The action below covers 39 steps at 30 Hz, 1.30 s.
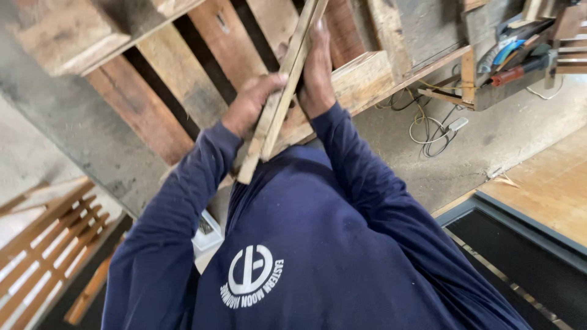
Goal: The person assembles a wooden pallet by hammering nails into wooden planks. They use a hammer to secure the pieces and later use pliers to bend a nail on a workbench.
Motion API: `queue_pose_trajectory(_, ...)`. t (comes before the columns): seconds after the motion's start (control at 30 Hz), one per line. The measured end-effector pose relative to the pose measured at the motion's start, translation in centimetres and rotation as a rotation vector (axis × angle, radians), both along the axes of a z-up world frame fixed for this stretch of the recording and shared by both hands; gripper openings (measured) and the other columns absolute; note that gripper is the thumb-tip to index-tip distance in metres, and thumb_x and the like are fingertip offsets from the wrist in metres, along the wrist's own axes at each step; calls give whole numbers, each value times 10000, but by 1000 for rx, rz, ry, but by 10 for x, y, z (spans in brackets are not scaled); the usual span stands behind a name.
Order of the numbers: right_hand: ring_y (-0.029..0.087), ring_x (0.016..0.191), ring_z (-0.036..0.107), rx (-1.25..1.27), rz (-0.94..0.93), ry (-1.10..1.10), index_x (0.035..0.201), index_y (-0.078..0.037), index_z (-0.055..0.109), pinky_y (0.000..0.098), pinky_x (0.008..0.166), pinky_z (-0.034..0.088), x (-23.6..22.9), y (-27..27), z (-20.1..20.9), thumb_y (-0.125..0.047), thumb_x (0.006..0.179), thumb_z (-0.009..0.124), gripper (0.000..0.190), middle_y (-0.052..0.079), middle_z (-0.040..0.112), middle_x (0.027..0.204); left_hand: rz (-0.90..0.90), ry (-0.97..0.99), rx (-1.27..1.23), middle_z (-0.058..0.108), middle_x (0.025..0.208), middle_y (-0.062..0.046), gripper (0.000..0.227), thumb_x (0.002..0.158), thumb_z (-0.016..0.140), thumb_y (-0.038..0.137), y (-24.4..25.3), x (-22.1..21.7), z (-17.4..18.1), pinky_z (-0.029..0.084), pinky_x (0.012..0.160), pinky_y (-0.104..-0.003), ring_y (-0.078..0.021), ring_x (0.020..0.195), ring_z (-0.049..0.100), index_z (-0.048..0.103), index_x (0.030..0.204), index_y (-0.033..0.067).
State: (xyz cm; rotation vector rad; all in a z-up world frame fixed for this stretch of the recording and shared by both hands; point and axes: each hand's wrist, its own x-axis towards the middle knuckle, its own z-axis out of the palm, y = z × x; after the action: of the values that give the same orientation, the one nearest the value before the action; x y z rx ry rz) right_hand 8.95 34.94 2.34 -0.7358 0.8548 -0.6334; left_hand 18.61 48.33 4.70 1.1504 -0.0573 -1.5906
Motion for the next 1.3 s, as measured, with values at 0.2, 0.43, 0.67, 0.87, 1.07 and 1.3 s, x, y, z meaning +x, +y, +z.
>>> queue_pose_trajectory(0.2,253,881,710,174,-57,33,1201,-11,517,406,745,622,-11,5,22,-574,1007,502,595,131,613,1004,-1,-173,-155,587,1361,-166,845,906,714,387,-15,-22,18,491,1052,-317,-203,1237,597,361,1510,-87)
queue_pose_trajectory(0.43,240,968,699,204,79,-43,1284,-32,541,410,849,634,-23,-8,29,-505,1015,531,544,140,638,1103,-2,-214,-278,662,1209,-124,652,957,699,407,-40,-5,22,551,940,-296,-157,1089,651,527,1397,-42)
queue_pose_trajectory(0.67,219,850,722,99,227,-134,1135,-65,651,379,761,619,6,-36,70,-425,1012,673,381,77,710,946,33,121,-228,766,859,-181,560,936,684,419,-78,38,32,671,553,-369,-242,649,771,679,1163,-94)
queue_pose_trajectory(0.87,223,912,740,150,258,-163,1178,-25,639,379,839,636,11,-41,91,-424,1003,652,436,87,719,1002,52,202,-340,774,915,-216,596,971,656,439,-98,29,22,680,612,-338,-252,668,786,674,1193,-113)
queue_pose_trajectory(1.07,191,915,719,-6,300,-151,1267,-10,604,344,818,622,-3,-48,101,-437,1042,641,484,92,686,1068,55,252,-322,744,885,-232,649,946,645,456,-112,19,30,662,530,-352,-260,608,764,620,1213,-135)
queue_pose_trajectory(1.3,186,977,730,18,293,-207,1378,-5,551,335,867,640,-15,-44,85,-470,1071,556,557,103,656,1138,18,106,-351,723,872,-217,637,971,560,475,-105,15,45,628,536,-338,-247,595,783,601,1236,-102)
